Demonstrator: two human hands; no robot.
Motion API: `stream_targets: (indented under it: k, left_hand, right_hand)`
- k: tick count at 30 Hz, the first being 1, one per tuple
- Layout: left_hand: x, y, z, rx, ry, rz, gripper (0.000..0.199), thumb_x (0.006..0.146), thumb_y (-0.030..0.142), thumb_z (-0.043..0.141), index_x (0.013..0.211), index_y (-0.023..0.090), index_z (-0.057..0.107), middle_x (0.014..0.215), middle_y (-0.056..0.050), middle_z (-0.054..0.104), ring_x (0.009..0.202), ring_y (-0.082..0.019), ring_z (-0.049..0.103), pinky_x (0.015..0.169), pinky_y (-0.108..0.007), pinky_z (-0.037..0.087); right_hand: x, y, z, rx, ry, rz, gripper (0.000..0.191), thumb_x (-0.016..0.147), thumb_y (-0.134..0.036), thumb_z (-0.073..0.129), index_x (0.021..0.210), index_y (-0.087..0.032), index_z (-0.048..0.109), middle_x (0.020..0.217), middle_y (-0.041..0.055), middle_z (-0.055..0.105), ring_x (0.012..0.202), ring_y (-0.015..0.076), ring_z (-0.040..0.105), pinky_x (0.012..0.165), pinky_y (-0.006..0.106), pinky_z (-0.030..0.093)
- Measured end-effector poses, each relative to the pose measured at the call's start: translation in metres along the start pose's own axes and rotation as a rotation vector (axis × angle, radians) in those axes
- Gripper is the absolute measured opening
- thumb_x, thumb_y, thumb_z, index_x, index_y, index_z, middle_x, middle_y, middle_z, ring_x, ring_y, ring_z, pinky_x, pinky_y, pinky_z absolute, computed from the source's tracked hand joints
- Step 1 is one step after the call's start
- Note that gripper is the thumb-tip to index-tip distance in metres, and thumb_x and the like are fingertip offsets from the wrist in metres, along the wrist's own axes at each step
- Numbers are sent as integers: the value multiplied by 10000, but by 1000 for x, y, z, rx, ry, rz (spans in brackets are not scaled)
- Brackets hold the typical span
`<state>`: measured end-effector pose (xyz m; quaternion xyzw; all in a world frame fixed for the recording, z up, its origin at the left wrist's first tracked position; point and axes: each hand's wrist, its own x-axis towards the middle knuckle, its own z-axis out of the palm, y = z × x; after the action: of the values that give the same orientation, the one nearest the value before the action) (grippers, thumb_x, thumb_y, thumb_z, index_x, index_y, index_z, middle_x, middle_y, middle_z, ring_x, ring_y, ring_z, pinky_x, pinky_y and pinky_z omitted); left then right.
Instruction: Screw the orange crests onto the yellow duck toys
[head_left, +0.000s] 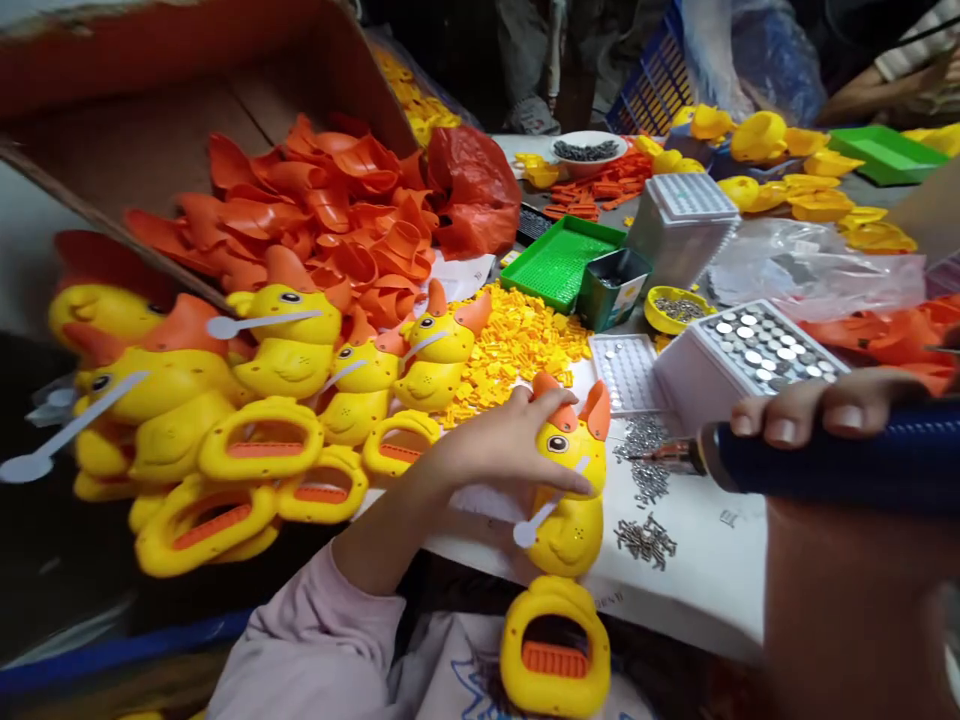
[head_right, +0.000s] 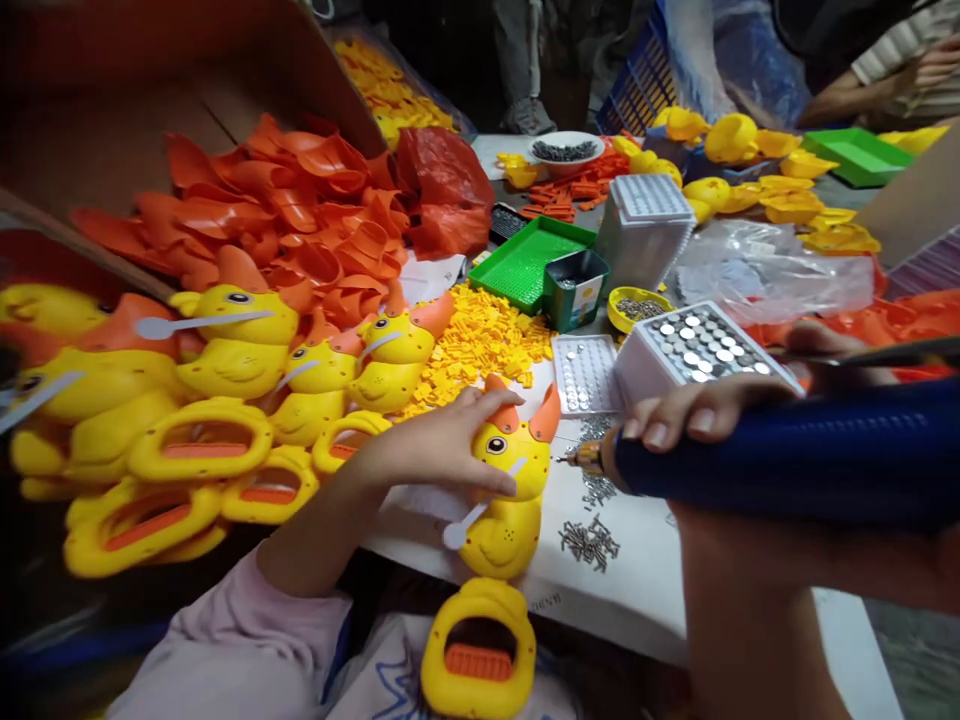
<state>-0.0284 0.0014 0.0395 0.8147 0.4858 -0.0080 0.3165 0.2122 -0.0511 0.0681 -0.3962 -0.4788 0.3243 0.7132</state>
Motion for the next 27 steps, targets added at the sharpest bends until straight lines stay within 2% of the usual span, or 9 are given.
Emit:
stream_targets:
  k: [1,3,6,8,12,15,18,22,27]
  left_hand:
    - [4,-3,-4,-17,-18,31,876,661,740,651,1391,296,457,1304,-159,537,1039,-337,645,798,-421,545]
    - [14,-7,-7,-129,7,94,593,820,657,537,1255,255,565,1162,-110,622,1005,-271,647,795,-367,542]
    - [27,-13,-2,-428,68,119,386,911,513,485,1155,231,583,878,-43,640,746,-171,639,615,-265,522]
    - [33,-17,7,-573,101,133,400,868,452,594,1209,248,547,844,-27,620,680,-147,613,566,-241,502]
    - [38,-21,20,-728,147,141,462,750,355,753,1151,260,545,965,-39,607,774,-149,617,645,-252,514]
    - [41,-18,26,-830,215,135,404,698,351,794,1001,229,556,1025,-30,589,866,-148,589,733,-254,491]
    - [42,-13,27,-922,293,128,342,679,334,798,902,200,576,970,-15,582,817,-130,551,711,-240,451]
    - [40,-8,25,-898,360,88,301,676,291,793,903,191,623,936,-12,606,827,-140,554,735,-253,432]
    - [35,-7,22,-844,384,87,237,708,290,771,843,183,608,895,-4,627,845,-149,574,783,-272,435]
  right_hand:
    - [1,-1,8,64,-76,-35,274,754,-623,628,723,-353,670,606,-39,382,467,126,471,507,336,501]
    - [3,-2,19,144,-72,-66,229,795,-548,640,727,-336,689,599,-42,421,466,120,492,495,318,504]
    - [3,-1,24,155,-52,-47,197,821,-516,640,736,-349,699,581,-50,434,463,117,502,501,303,520]
    - [1,-1,24,170,-49,-30,214,836,-511,630,711,-349,694,575,-50,437,460,117,504,498,299,523]
    - [-3,2,21,275,-58,-19,199,839,-450,651,682,-329,669,610,-49,485,477,136,527,512,331,547]
    - [-6,6,20,343,-78,-45,110,836,-417,645,817,-317,687,672,-47,539,525,161,565,563,380,584]
    - [-6,11,20,340,-124,-88,170,858,-421,615,947,-307,705,667,-43,532,515,151,572,536,360,584]
    - [-8,19,23,288,-159,-97,194,864,-446,589,993,-349,696,704,-27,551,544,162,583,559,369,589]
    - [-13,26,26,296,-133,-94,356,867,-575,514,1073,-335,678,748,-2,539,587,194,579,590,429,579]
